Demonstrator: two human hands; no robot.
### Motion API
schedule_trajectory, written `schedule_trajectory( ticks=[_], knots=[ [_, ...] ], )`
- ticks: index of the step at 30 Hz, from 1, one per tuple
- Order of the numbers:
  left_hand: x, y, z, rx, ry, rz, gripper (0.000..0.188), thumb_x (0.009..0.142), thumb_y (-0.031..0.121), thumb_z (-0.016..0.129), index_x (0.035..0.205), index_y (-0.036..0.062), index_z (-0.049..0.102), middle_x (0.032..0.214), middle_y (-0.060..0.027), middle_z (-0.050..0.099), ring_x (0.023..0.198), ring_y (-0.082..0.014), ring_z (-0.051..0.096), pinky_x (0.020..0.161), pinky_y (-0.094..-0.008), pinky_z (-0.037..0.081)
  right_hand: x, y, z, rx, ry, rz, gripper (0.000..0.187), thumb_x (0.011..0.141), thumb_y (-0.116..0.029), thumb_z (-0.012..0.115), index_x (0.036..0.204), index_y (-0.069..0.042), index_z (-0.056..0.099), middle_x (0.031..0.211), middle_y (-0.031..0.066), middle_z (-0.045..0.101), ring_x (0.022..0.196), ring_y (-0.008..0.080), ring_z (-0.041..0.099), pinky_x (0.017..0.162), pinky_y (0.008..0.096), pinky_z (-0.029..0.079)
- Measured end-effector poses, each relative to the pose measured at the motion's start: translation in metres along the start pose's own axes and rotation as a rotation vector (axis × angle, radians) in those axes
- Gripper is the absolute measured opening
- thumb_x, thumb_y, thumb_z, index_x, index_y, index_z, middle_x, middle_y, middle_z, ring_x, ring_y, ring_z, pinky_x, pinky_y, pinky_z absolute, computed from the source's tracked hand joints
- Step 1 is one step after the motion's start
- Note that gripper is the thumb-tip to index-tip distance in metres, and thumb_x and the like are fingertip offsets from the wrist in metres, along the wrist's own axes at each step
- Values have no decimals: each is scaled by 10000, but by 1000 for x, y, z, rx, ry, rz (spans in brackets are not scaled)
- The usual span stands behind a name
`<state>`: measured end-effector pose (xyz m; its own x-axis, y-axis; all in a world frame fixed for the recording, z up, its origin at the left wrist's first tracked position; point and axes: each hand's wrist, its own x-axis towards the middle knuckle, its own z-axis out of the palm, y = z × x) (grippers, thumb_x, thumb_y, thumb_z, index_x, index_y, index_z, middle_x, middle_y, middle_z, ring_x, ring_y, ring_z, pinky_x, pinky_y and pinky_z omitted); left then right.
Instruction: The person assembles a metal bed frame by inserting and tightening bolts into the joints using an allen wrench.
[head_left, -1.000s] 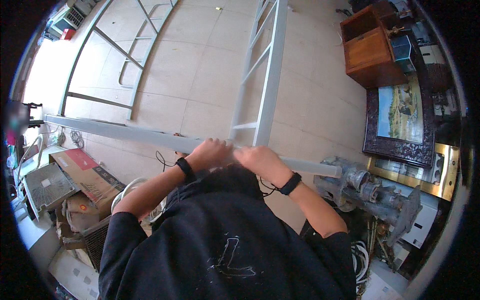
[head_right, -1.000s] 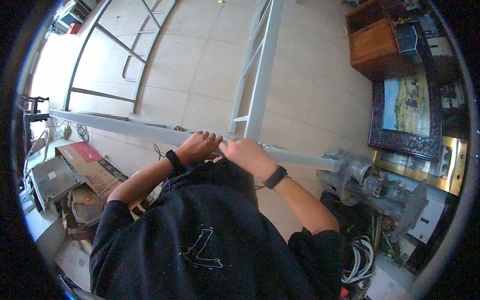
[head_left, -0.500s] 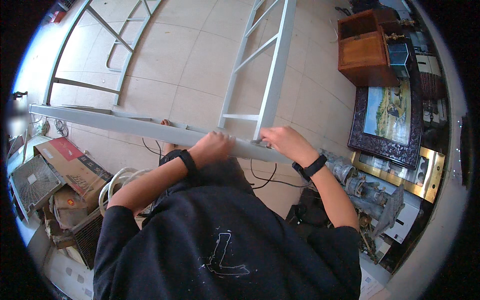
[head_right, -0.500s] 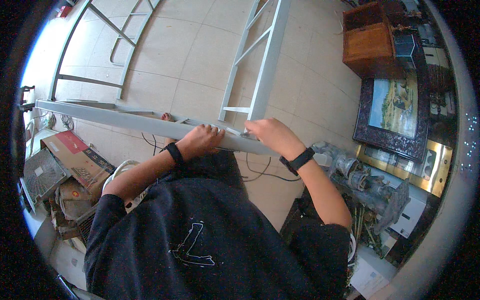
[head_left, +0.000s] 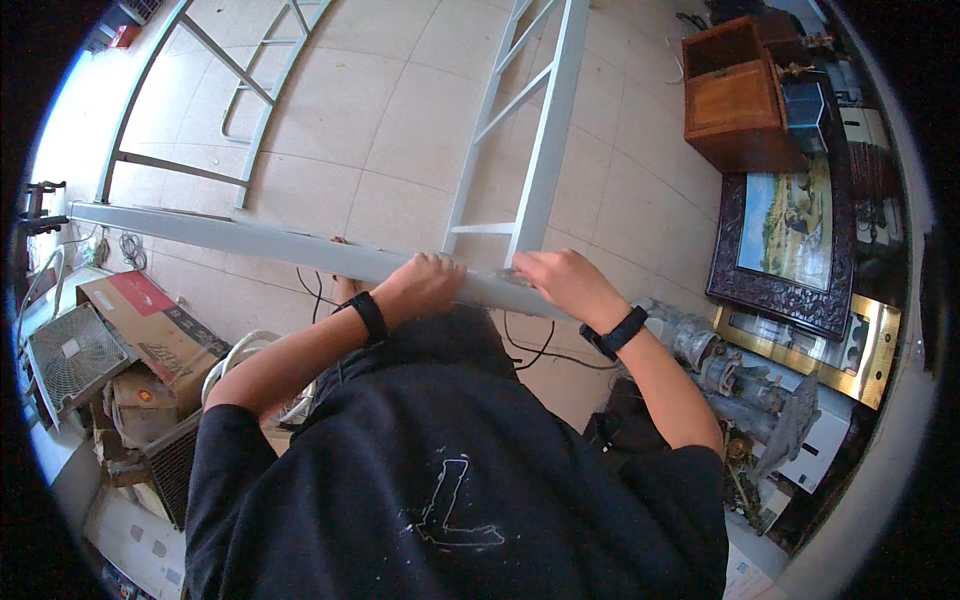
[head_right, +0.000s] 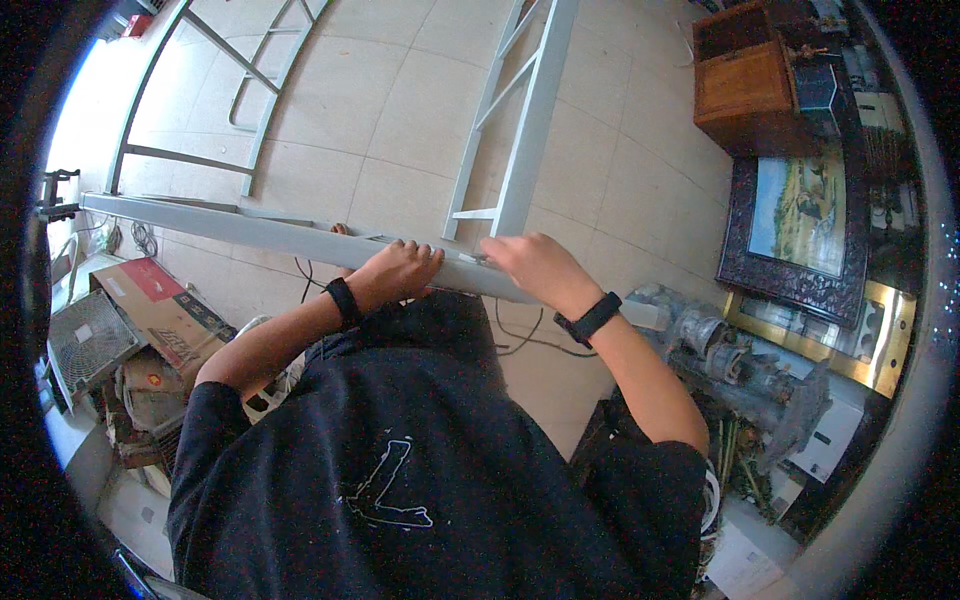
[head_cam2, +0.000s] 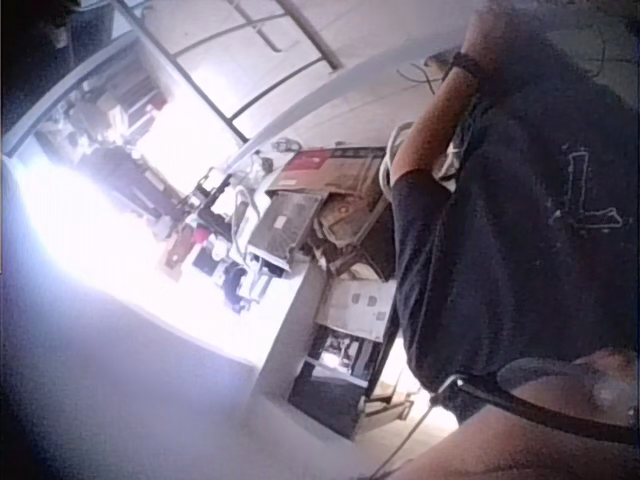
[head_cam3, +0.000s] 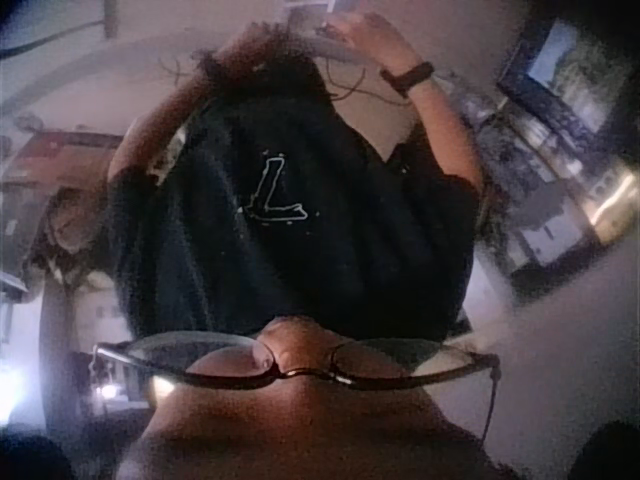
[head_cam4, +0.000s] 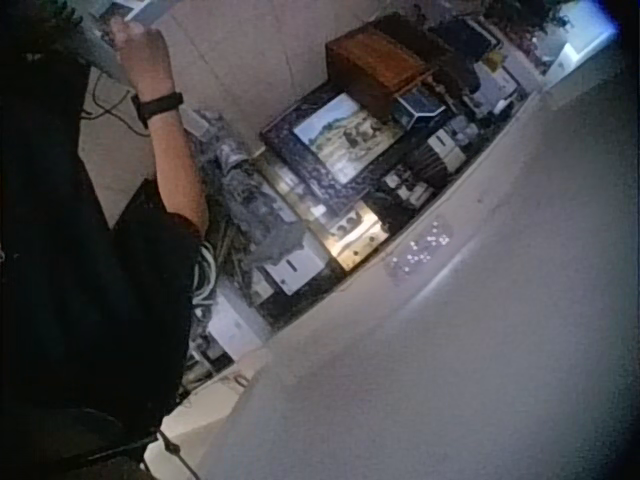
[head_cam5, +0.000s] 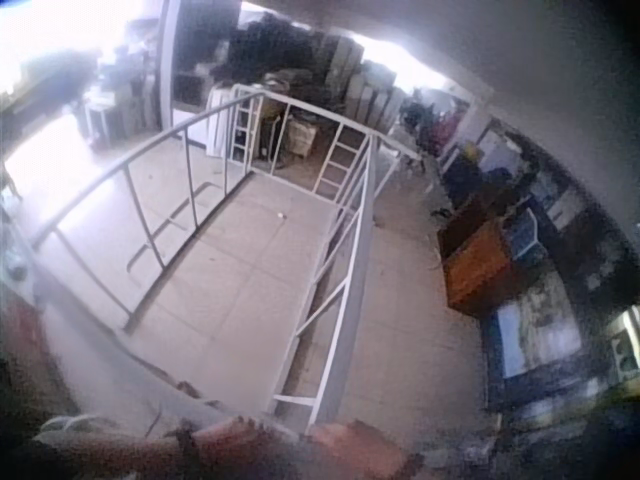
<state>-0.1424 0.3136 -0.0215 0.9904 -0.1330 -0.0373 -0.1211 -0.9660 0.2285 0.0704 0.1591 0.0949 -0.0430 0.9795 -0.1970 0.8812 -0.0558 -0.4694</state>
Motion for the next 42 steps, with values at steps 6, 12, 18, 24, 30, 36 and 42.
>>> schedule_trajectory(
  ticks=[6,12,18,24,30,36,42],
  knots=[
    [0,1,8,75,-12,3,598,852,498,719,1169,10,579,914,-105,652,813,-258,689,680,-366,558,1,2,7,10,12,-35,79,908,-75,611,944,-30,557,831,178,669,781,367,698,659,452,576],
    [-4,-2,19,165,183,82,331,914,384,618,958,59,567,812,-70,624,724,-225,666,600,-345,514,-7,-13,26,-155,27,-133,92,883,-31,596,959,-39,544,825,166,662,764,358,703,651,440,591],
    [1,2,26,127,-13,2,620,872,533,677,1186,5,590,909,-100,643,798,-248,679,664,-356,544,-43,3,23,-71,79,36,99,856,1,602,931,-54,570,820,155,663,766,335,714,650,433,596],
    [1,1,22,146,-15,18,599,868,505,680,1171,-6,602,903,-100,644,792,-244,677,655,-351,540,-23,-13,19,-232,-100,18,89,864,-37,603,950,-44,625,821,169,690,795,336,726,670,438,599],
    [1,2,14,155,-28,34,506,879,437,676,1127,1,608,898,-99,644,784,-239,672,658,-343,531,41,-28,22,-281,-232,-50,106,861,-62,611,848,-14,705,826,199,704,801,365,720,689,440,593],
    [0,0,26,130,37,36,458,891,452,665,1057,30,603,872,-95,633,778,-241,668,644,-347,520,78,-19,32,-240,-269,-109,132,850,-78,621,809,-17,731,817,211,703,833,372,719,723,448,586],
    [1,1,23,93,7,25,462,902,477,651,1033,36,605,880,-110,648,782,-255,677,618,-369,519,80,-14,39,-247,-315,-119,127,840,-79,631,822,-16,739,830,209,707,847,378,715,730,447,583]
  ],
)
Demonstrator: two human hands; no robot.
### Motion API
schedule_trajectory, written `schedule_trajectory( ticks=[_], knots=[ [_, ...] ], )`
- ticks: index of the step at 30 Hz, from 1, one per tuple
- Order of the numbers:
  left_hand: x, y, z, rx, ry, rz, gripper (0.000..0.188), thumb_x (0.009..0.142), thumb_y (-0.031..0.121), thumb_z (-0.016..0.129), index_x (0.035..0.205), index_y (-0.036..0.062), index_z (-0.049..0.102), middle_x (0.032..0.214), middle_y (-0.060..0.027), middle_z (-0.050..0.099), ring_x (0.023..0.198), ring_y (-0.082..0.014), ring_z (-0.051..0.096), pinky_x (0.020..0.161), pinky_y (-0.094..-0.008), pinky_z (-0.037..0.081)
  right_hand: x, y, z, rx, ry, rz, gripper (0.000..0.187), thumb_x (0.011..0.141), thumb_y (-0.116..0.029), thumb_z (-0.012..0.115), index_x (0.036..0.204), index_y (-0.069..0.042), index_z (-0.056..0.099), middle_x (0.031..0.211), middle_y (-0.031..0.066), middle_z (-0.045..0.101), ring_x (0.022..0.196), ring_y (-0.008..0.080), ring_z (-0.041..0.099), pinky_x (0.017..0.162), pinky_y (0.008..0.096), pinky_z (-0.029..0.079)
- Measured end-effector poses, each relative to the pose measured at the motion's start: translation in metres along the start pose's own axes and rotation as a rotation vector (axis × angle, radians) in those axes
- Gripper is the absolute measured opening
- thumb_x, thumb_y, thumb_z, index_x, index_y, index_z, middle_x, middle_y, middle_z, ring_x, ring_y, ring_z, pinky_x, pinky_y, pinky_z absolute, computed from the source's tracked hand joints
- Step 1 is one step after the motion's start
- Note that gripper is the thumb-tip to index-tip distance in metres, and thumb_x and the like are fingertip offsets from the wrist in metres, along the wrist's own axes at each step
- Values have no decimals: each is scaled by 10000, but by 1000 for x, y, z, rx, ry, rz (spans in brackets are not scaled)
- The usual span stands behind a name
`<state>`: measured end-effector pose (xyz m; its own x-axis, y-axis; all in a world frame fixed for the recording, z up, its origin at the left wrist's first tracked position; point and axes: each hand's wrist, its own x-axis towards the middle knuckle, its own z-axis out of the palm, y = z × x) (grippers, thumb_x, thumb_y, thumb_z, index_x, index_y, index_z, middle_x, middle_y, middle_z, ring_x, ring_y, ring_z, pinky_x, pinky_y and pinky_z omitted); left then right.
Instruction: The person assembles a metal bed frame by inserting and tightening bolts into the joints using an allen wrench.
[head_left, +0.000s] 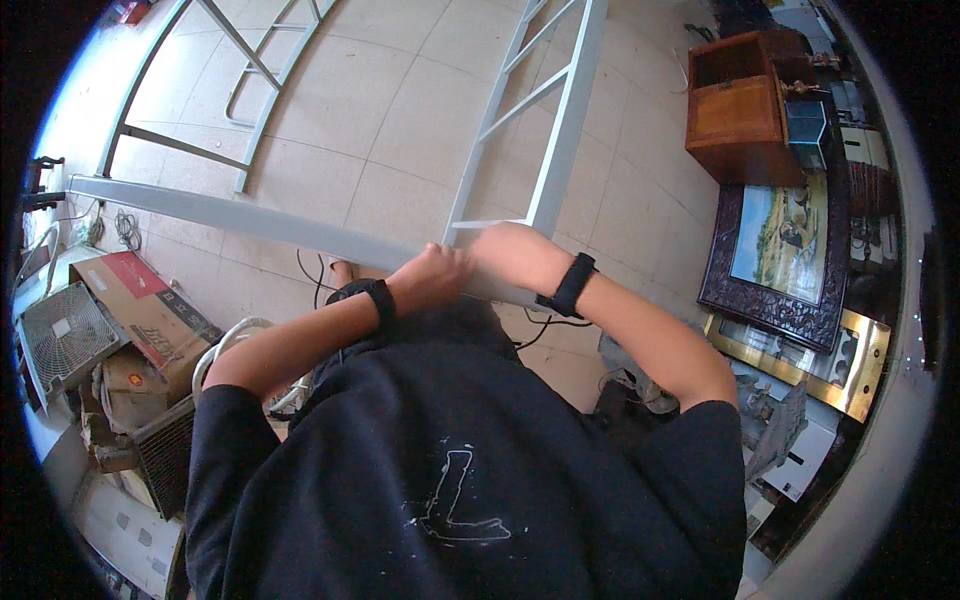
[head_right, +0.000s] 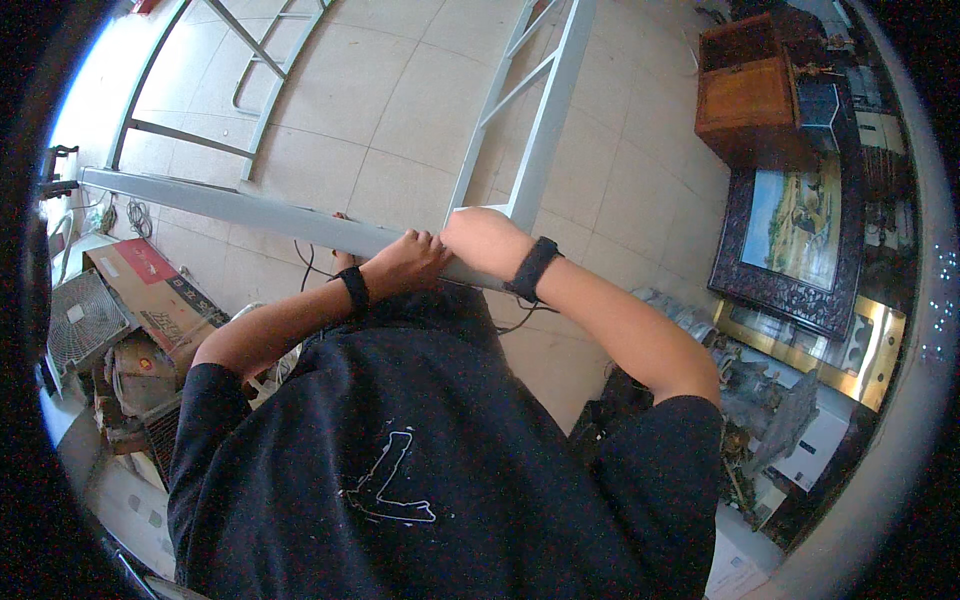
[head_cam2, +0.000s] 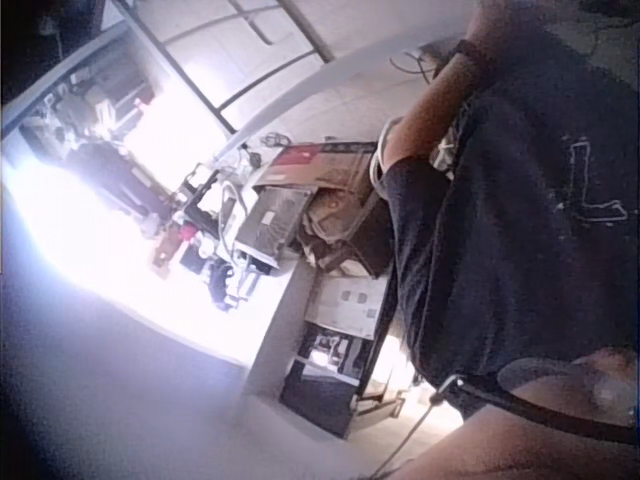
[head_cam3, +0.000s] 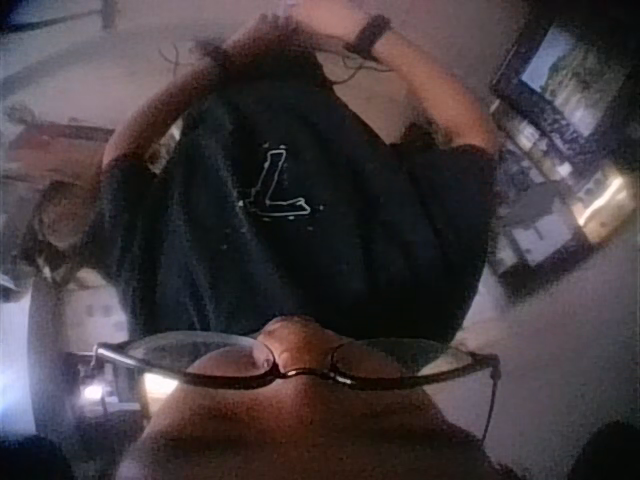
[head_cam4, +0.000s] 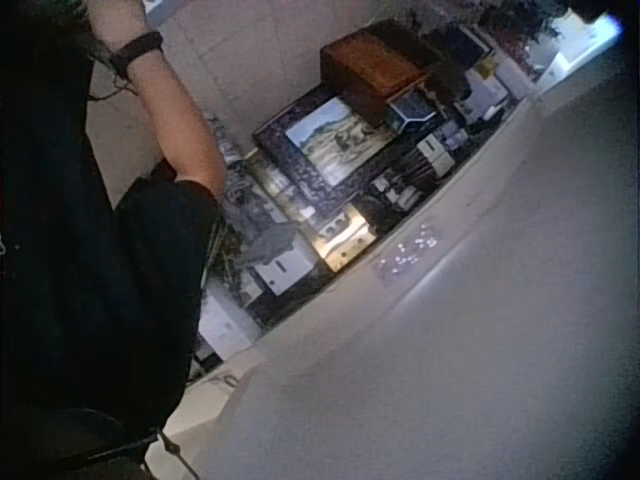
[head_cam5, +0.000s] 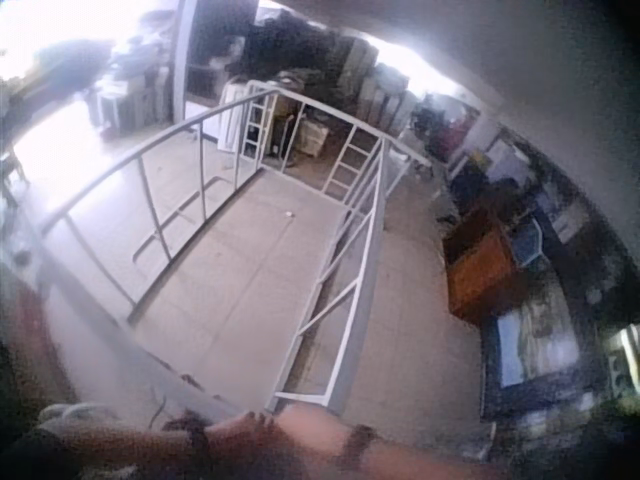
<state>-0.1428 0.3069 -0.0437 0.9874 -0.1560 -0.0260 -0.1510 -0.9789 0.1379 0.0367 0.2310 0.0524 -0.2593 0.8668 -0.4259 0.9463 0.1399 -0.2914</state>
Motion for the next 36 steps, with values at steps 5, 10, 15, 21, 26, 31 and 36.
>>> schedule_trajectory(
  ticks=[5,10,15,21,26,31,36],
  knots=[
    [1,0,9,-16,-10,-8,404,919,404,622,1048,21,625,917,-127,665,801,-275,685,608,-386,521,25,-8,-47,82,-326,-55,126,818,-78,647,859,-3,739,874,225,716,853,391,709,726,449,577],
    [2,2,42,65,165,30,391,935,339,576,1113,-5,635,942,-158,682,819,-297,689,626,-387,532,68,3,-24,184,-467,-144,246,826,-114,676,1056,-52,737,960,185,751,864,368,718,729,431,573],
    [2,6,16,140,145,7,401,946,303,545,1159,-27,630,995,-183,693,845,-306,692,660,-400,540,118,27,4,274,-948,-57,162,850,-75,734,942,47,681,865,175,745,680,243,747,575,362,595],
    [-1,4,17,220,209,11,349,960,265,536,1115,-31,637,919,-168,691,777,-277,692,635,-399,531,120,43,-9,586,-952,21,203,844,-86,764,783,-2,589,742,138,700,660,210,737,561,329,587],
    [2,7,15,199,145,53,323,967,230,514,1094,-42,636,863,-164,693,696,-273,693,569,-395,527,86,66,2,909,-738,100,243,842,-167,819,807,-22,627,662,22,639,516,77,566,472,241,466],
    [3,10,6,229,138,78,315,953,217,527,1085,-45,641,855,-170,699,717,-296,716,587,-424,560,89,73,31,1061,-757,64,185,840,-176,814,879,-41,692,661,-2,635,531,64,554,448,212,375],
    [7,7,4,120,140,113,305,942,220,533,1059,-41,639,839,-165,695,707,-310,719,600,-480,575,114,79,50,1017,-899,36,244,866,-249,821,915,-37,709,655,7,631,524,64,549,435,210,365]
  ],
)
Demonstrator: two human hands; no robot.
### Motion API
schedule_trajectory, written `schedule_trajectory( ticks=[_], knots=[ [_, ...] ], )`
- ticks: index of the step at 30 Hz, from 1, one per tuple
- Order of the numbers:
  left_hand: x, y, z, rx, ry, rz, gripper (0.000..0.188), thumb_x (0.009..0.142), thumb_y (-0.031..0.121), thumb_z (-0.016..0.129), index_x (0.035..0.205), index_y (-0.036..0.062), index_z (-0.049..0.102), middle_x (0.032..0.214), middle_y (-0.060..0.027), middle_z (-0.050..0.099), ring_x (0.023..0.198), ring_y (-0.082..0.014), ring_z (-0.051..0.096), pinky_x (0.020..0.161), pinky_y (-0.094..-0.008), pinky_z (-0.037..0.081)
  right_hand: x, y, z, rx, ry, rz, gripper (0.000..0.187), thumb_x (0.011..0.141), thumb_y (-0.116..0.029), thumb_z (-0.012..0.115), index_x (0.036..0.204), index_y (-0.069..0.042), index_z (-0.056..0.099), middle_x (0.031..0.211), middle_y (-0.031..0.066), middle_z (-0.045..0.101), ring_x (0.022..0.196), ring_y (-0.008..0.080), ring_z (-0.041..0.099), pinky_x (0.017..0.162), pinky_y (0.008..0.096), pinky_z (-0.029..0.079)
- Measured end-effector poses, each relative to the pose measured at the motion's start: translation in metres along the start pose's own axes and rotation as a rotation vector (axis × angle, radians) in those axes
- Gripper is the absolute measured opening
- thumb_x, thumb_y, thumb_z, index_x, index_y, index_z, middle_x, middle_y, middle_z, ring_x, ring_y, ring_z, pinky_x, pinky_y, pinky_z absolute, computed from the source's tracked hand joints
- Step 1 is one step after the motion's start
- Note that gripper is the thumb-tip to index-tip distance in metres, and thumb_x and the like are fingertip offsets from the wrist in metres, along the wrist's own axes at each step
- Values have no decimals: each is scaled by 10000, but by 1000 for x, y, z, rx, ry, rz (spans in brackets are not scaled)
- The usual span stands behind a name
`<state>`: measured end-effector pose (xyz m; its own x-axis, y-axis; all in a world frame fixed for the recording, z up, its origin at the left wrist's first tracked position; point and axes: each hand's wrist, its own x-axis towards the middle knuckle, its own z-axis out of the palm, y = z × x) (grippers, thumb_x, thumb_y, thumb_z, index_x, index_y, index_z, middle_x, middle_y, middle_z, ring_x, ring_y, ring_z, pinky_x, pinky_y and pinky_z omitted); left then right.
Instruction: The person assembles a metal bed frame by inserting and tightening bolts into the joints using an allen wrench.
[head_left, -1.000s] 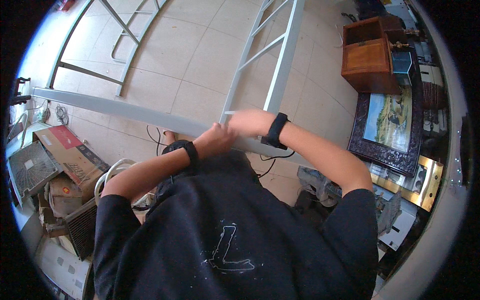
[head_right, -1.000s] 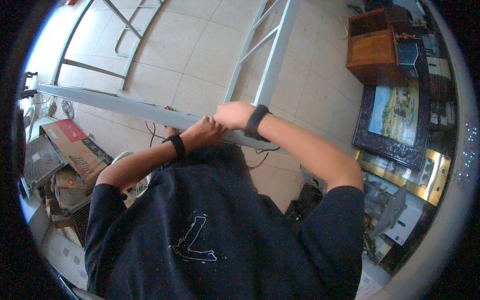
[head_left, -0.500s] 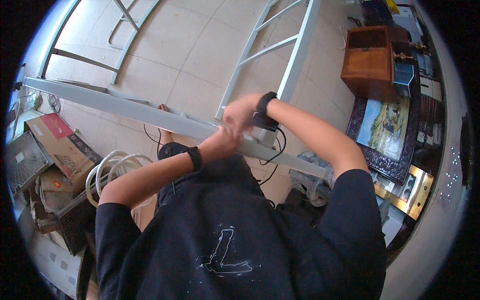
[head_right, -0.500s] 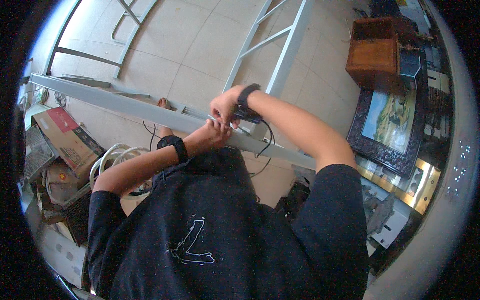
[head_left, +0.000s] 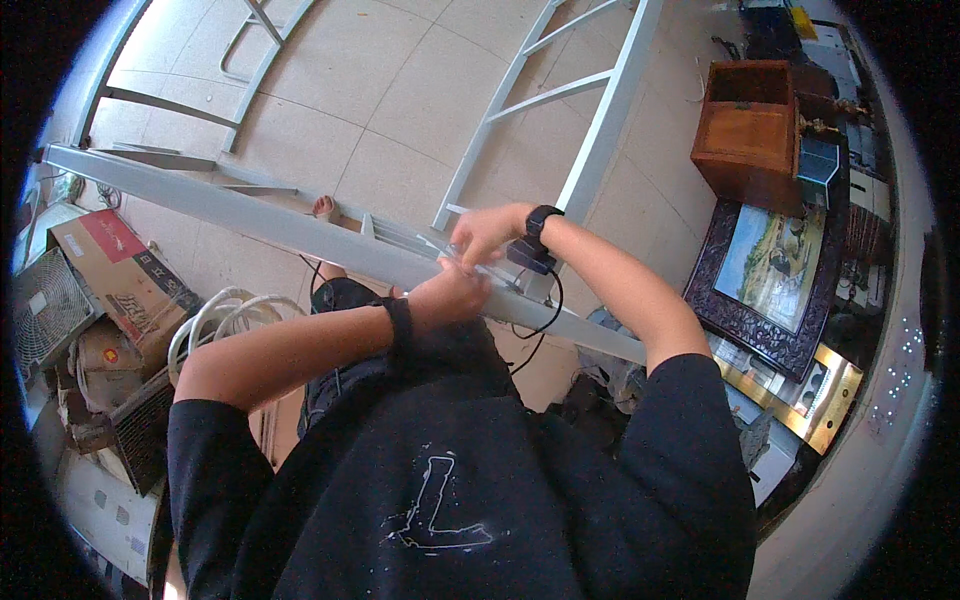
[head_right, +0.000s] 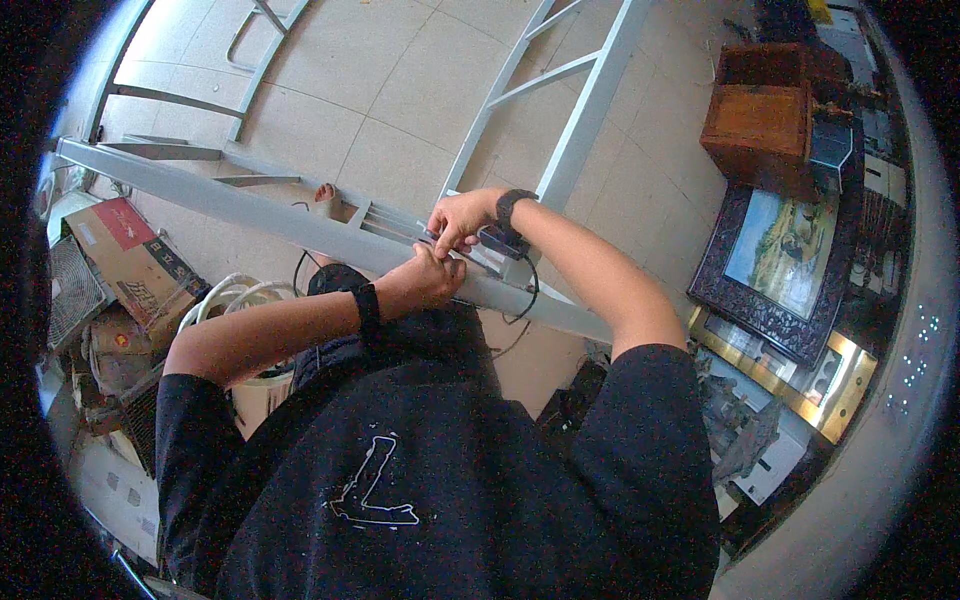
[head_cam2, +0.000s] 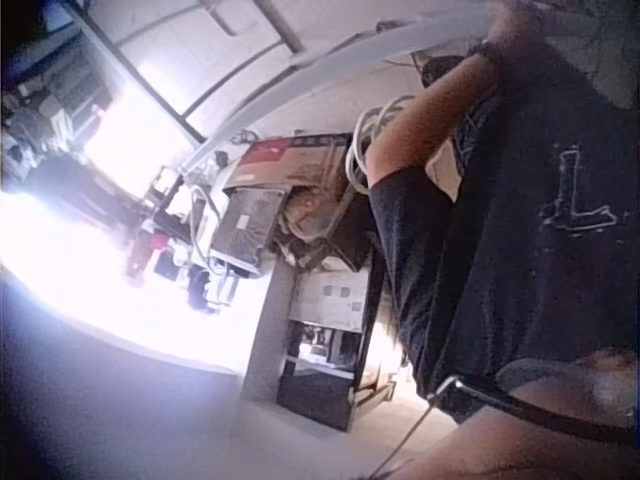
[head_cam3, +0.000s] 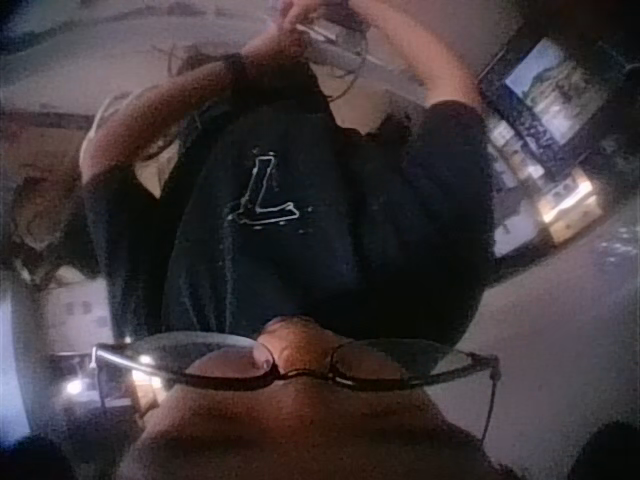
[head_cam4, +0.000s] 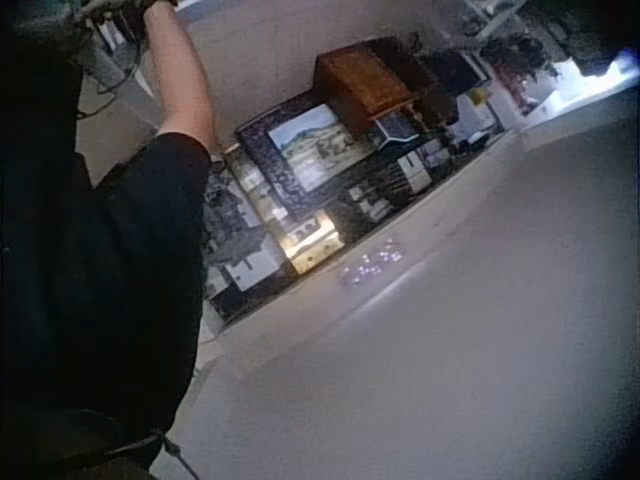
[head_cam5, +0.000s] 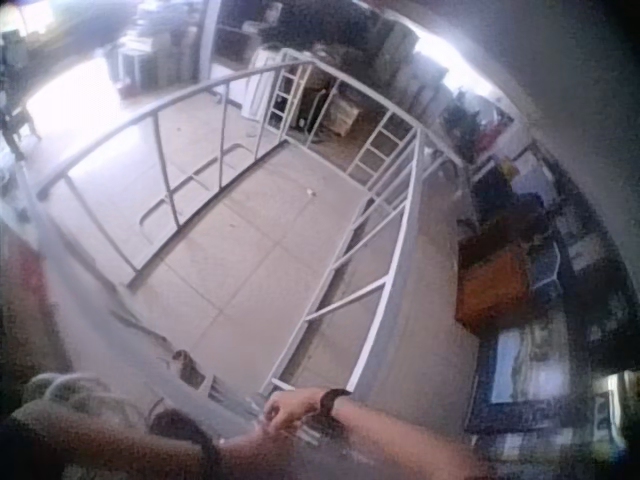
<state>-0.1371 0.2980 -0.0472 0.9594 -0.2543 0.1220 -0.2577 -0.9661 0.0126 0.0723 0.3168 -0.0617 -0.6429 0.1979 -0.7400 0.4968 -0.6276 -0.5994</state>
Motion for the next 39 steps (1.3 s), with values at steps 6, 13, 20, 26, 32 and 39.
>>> schedule_trajectory(
  ticks=[6,13,20,26,32,39],
  knots=[
    [0,7,6,17,-57,-98,305,938,238,533,1025,-36,635,800,-171,686,683,-323,712,597,-501,573,15,16,-4,102,0,-10,276,940,-301,754,855,-48,685,600,-16,581,474,57,493,419,216,340],
    [1,11,6,100,21,-113,303,947,242,513,998,-32,629,785,-177,683,707,-342,725,621,-515,583,31,39,-3,-116,99,182,420,979,-425,687,752,-73,657,561,-25,544,466,59,454,463,249,340],
    [1,9,-1,88,-61,-54,316,973,247,492,1042,-35,617,833,-197,707,731,-349,736,630,-512,586,40,65,-7,-134,22,576,495,916,-534,711,695,-100,625,575,-13,531,505,155,453,526,388,388],
    [5,9,-8,38,-75,-142,326,975,250,491,1055,-37,624,858,-217,706,727,-353,731,652,-516,594,41,33,4,-557,-42,582,429,899,-469,599,931,-57,715,937,169,725,851,300,685,715,431,505],
    [4,11,-5,160,45,-104,324,958,253,498,1009,-36,635,845,-204,697,701,-328,718,638,-505,590,97,0,-9,-613,686,107,324,965,-301,570,1044,-12,695,971,251,715,924,407,700,800,508,532],
    [0,9,-4,137,-30,-107,346,962,255,492,1079,-36,639,849,-163,691,722,-299,707,665,-470,580,-32,-100,15,-286,1012,-353,308,1000,-312,597,939,-27,697,808,198,714,780,290,737,695,396,565]
  ],
)
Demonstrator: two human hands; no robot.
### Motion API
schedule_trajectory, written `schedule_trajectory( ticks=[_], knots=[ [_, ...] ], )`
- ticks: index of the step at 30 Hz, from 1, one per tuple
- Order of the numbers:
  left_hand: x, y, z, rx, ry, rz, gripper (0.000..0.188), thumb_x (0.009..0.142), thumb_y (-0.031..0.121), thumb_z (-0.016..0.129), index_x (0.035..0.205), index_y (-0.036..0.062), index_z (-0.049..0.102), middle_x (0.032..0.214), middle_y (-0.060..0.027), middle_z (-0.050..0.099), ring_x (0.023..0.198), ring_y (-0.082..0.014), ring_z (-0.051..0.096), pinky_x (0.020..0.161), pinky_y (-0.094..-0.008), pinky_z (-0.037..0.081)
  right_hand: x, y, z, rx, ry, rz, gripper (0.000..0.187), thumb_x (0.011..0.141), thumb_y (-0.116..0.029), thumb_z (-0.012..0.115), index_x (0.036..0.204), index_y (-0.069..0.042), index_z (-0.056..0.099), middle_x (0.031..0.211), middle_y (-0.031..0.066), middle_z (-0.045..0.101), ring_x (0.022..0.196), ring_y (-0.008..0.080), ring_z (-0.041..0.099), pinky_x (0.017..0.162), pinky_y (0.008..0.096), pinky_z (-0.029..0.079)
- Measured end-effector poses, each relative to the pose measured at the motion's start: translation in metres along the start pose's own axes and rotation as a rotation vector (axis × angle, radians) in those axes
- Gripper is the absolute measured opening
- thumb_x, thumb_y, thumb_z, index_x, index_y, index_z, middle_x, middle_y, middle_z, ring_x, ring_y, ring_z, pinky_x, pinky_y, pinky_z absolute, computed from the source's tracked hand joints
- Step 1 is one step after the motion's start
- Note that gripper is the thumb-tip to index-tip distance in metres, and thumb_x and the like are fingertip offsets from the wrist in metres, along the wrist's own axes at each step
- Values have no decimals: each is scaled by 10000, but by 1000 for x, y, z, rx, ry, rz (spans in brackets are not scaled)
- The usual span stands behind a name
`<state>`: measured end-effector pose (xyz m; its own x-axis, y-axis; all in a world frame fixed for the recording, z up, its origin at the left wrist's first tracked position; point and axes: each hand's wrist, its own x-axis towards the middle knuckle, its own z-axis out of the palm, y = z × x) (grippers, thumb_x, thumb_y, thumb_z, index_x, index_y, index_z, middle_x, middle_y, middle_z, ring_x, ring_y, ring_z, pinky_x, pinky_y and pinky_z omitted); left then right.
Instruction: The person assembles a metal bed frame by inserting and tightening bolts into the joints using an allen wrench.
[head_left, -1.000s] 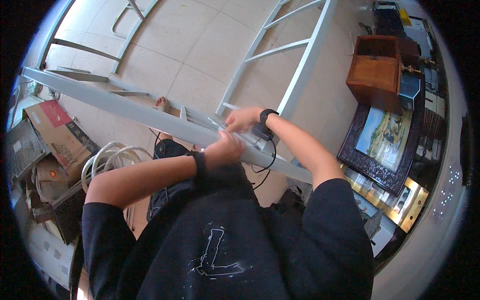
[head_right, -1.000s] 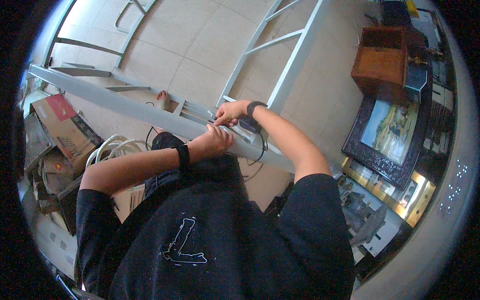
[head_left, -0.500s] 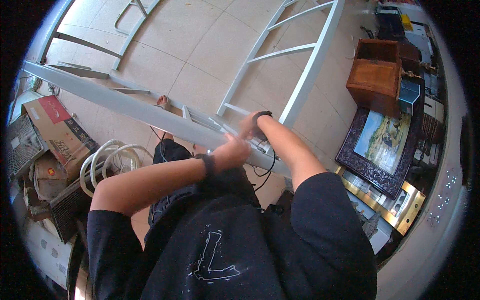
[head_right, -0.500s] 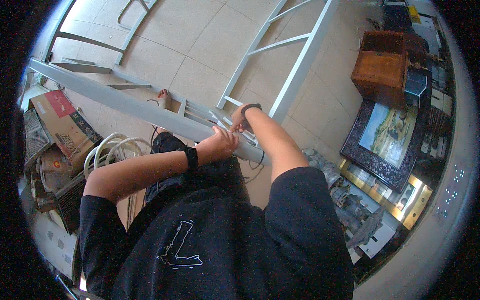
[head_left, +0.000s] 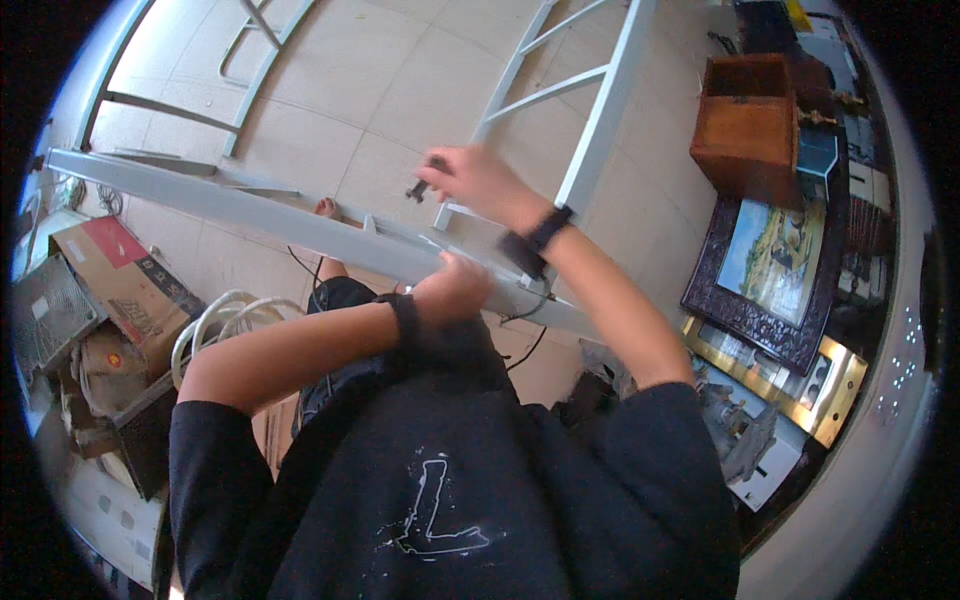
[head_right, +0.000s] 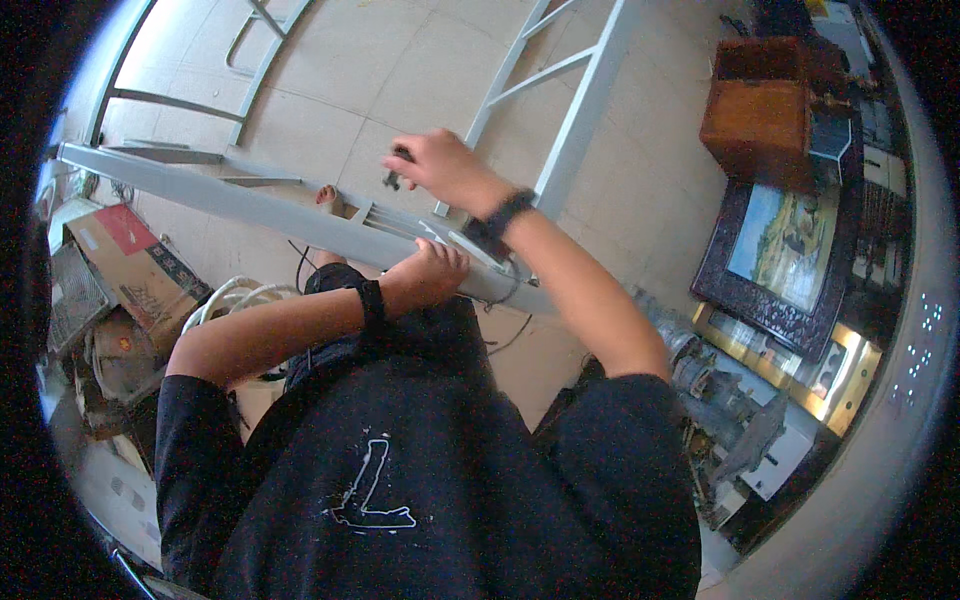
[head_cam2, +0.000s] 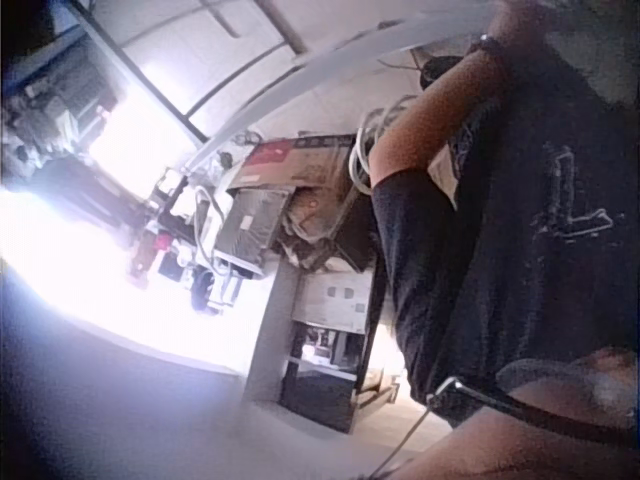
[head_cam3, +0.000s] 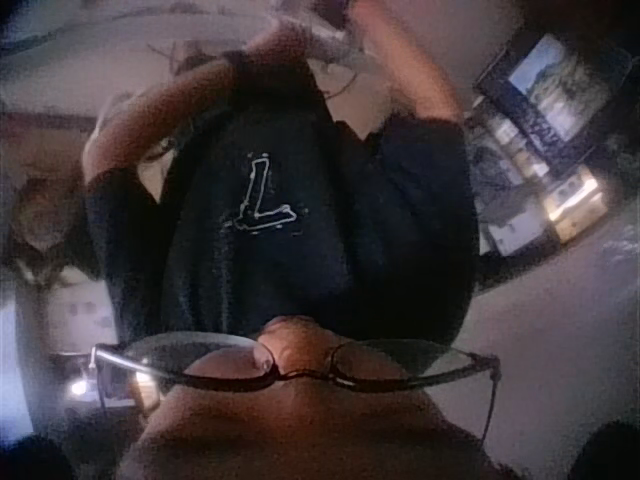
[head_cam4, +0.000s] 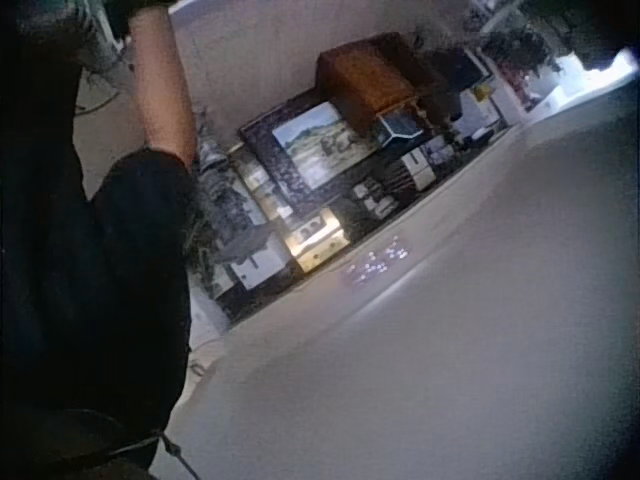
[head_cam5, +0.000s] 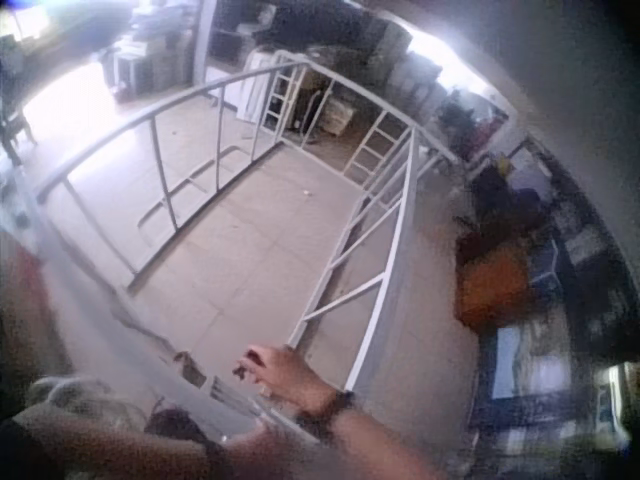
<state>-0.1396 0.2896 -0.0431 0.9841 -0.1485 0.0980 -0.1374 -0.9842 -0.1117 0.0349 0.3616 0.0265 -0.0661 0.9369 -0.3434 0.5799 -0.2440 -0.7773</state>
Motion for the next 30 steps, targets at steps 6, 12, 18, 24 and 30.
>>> schedule_trajectory(
  ticks=[6,12,18,24,30],
  knots=[
    [0,-5,-14,-9,-86,31,373,964,248,518,1168,-50,613,924,-167,701,796,-290,712,677,-434,574,-190,7,-58,189,204,220,177,1007,-96,621,1063,27,735,850,93,751,818,139,728,756,293,580],
    [0,-15,-16,-57,-176,62,349,959,262,569,1155,-23,612,857,-99,671,739,-230,684,626,-344,532,-254,52,-19,293,296,317,223,1001,-174,661,1106,7,738,864,94,758,839,133,735,747,272,560],
    [-4,-14,-4,-82,-146,14,324,938,308,611,1063,9,613,797,-73,640,726,-209,670,616,-336,526,-249,59,2,321,298,240,185,980,-106,669,1101,19,734,904,110,756,852,156,737,790,297,583],
    [-4,-14,-6,-105,-137,-13,300,945,270,598,1076,0,602,806,-85,647,726,-219,674,627,-336,541,-245,56,1,66,253,65,172,973,-98,670,1097,5,729,938,126,745,819,185,733,756,296,577],
    [-2,-14,-12,-115,-185,-30,281,946,243,587,1082,-2,599,824,-104,658,742,-240,689,639,-358,554,-243,57,-3,119,210,88,178,968,-99,673,1109,-1,722,926,125,735,824,179,724,742,312,566]
  ],
)
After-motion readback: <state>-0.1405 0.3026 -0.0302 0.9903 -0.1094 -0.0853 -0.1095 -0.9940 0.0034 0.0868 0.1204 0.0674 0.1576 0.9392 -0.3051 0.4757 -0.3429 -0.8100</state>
